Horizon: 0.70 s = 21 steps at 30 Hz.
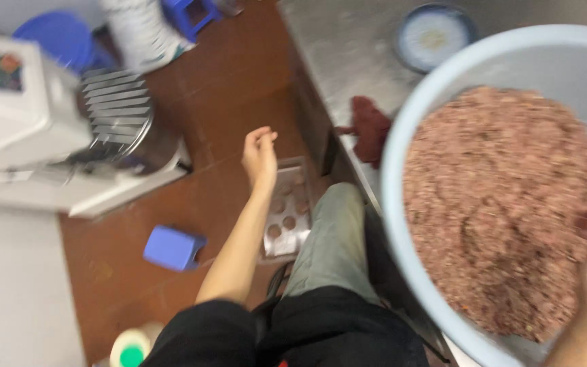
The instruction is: The person scoops ground meat from a large bowl, shapes it into balls by hand, and places them onto a digital scale to check the weight. They then transfer the formed meatballs onto a metal tray. The process is repeated continuously throughout the video.
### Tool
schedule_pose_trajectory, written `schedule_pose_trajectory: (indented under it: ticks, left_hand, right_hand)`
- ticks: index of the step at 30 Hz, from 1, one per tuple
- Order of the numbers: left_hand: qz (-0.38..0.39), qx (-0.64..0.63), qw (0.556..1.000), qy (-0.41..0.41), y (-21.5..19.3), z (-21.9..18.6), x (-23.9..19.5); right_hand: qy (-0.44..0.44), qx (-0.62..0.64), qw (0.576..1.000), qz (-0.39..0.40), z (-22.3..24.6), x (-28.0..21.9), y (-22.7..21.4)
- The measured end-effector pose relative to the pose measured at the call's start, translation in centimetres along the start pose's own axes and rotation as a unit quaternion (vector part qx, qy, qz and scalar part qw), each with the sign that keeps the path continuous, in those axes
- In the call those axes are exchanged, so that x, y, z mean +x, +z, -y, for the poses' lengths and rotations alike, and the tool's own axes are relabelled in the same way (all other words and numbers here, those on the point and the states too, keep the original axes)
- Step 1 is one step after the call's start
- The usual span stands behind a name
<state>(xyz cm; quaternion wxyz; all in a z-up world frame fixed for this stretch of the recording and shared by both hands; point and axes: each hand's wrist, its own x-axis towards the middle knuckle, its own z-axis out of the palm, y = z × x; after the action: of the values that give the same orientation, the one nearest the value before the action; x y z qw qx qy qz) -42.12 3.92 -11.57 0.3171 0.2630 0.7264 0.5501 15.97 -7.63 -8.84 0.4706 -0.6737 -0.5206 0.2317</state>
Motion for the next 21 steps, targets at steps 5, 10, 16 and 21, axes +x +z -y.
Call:
schedule_pose_trajectory:
  ticks: [5, 10, 16, 21]
  left_hand:
    - [0.152, -0.193, 0.956, 0.16, 7.6, -10.8, -9.4]
    - [0.335, -0.302, 0.845, 0.288, 14.9, -20.9, -22.0]
    - [0.604, -0.106, 0.751, 0.243, 24.1, -19.5, -30.6]
    - [0.617, 0.274, 0.644, 0.36, 26.0, -13.1, -30.2]
  right_hand:
    - [0.048, -0.176, 0.976, -0.12, 8.9, -1.9, 3.7]
    - [0.303, -0.231, 0.923, 0.04, 14.3, -1.1, 5.1]
    - [0.347, -0.294, 0.863, 0.219, 17.1, -2.0, 6.3]
    - [0.279, -0.377, 0.825, 0.317, 14.8, -1.4, 8.3]
